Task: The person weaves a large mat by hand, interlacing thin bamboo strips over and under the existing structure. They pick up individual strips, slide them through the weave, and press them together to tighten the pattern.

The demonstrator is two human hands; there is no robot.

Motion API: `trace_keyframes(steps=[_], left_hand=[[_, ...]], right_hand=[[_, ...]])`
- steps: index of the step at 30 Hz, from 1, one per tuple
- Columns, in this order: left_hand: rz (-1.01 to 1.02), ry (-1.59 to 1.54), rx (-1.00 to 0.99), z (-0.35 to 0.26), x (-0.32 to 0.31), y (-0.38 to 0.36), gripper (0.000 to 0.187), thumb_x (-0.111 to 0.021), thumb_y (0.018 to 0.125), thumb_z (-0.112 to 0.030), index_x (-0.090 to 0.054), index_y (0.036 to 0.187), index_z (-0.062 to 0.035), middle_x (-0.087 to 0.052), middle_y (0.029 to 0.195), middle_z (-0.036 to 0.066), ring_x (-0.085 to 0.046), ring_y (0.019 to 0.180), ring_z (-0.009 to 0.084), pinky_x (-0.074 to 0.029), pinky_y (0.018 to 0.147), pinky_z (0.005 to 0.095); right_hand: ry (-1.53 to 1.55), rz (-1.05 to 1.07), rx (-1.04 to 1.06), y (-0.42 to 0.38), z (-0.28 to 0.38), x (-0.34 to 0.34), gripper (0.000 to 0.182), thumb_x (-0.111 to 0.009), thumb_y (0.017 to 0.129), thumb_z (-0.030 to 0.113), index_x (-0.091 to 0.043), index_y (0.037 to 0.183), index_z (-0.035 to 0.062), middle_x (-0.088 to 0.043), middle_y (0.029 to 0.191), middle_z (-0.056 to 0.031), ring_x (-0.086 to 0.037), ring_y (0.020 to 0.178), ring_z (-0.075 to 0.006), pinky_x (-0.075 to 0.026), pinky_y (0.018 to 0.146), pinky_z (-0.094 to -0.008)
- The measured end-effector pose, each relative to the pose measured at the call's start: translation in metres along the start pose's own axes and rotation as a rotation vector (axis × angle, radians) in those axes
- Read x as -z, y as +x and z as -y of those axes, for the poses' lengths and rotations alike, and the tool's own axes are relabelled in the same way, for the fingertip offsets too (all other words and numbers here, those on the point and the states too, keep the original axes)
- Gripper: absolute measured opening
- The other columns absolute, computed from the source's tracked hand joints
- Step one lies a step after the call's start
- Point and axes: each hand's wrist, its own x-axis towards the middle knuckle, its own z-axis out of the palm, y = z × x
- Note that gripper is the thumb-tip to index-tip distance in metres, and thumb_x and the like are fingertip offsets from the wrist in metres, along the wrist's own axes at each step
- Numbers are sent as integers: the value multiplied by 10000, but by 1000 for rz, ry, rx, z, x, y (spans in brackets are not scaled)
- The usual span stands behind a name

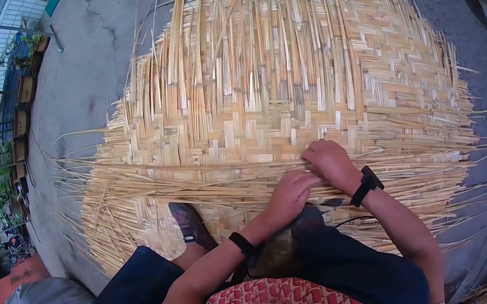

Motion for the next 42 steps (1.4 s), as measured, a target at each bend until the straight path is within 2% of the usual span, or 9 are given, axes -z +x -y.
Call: trace_keyframes(steps=[2, 4, 8, 14, 24, 32, 34, 39, 42], left_hand=[[-58, 24, -18, 1, 6, -11, 207, -595, 958, -35, -681, 1146, -43, -689, 1057, 115, -649, 979, 296, -536, 855, 398], [-24, -497, 496, 0, 17, -16, 221, -547, 1060, -172, -678, 1142, -15, -703, 1034, 102, -692, 939, 215, -572, 767, 337], [52, -948, 922, 18, 70, -15, 516, -488, 1090, -435, -622, 1192, 53, -697, 1009, 122, -703, 1002, 213, -590, 777, 337], [-898, -1391, 568, 81, 156, -15, 230, -673, 1009, -274, -604, 1058, -60, -676, 1036, 105, -641, 1017, 244, -576, 892, 390], [-693, -988, 472, 45, 155, 31, 248, -655, 963, -22, -531, 1174, -59, -702, 1027, 139, -735, 919, 258, -652, 804, 401], [-538, -948, 726, 69, 142, 23, 281, -649, 1013, -150, -542, 1241, -25, -693, 1114, 139, -722, 881, 218, -553, 628, 276], [-375, -1453, 583, 98, 145, 4, 318, -651, 1027, -232, -570, 1258, -28, -692, 1091, 80, -697, 857, 186, -504, 600, 259], [-425, -1322, 357, 40, 119, 47, 292, -670, 1012, -198, -625, 1252, -39, -693, 1031, 69, -650, 863, 150, -503, 689, 292], [-34, -1105, 19, -7, 92, 87, 259, -691, 986, -195, -673, 1206, -58, -687, 1100, 87, -654, 1031, 188, -518, 811, 321]], right_hand=[[-12, -3, 1, 4, -3, -7, 157, -708, 805, 108, -629, 938, 79, -612, 915, -122, -631, 874, -347, -520, 771, -449], [-40, -13, -15, 3, -1, 1, 162, -711, 808, 109, -619, 938, 83, -611, 917, -123, -631, 868, -344, -517, 763, -450], [140, -111, -194, 9, 24, 41, 224, -686, 803, 81, -603, 1010, 96, -598, 916, -112, -632, 864, -329, -518, 753, -444], [13, -274, -166, 1, 26, 86, 185, -634, 856, 40, -669, 1020, 118, -612, 925, -80, -632, 895, -319, -531, 766, -420], [25, -328, -169, -4, 25, 110, 178, -771, 826, 223, -654, 899, 112, -589, 877, -82, -611, 889, -328, -498, 754, -445], [-80, -263, -189, -15, 11, 98, 171, -745, 843, 250, -644, 942, 154, -639, 851, -43, -651, 846, -304, -510, 717, -419], [131, -236, -225, -16, 14, 123, 175, -744, 857, 239, -625, 946, 146, -656, 858, -67, -661, 806, -327, -495, 668, -431], [-90, -48, -316, 6, 10, 195, 301, -784, 822, 289, -629, 1006, 108, -670, 854, -87, -660, 820, -349, -501, 679, -405], [-246, -213, 181, 30, 45, 181, 510, -779, 847, 384, -591, 1175, 41, -682, 861, -151, -670, 803, -411, -526, 704, -430]])
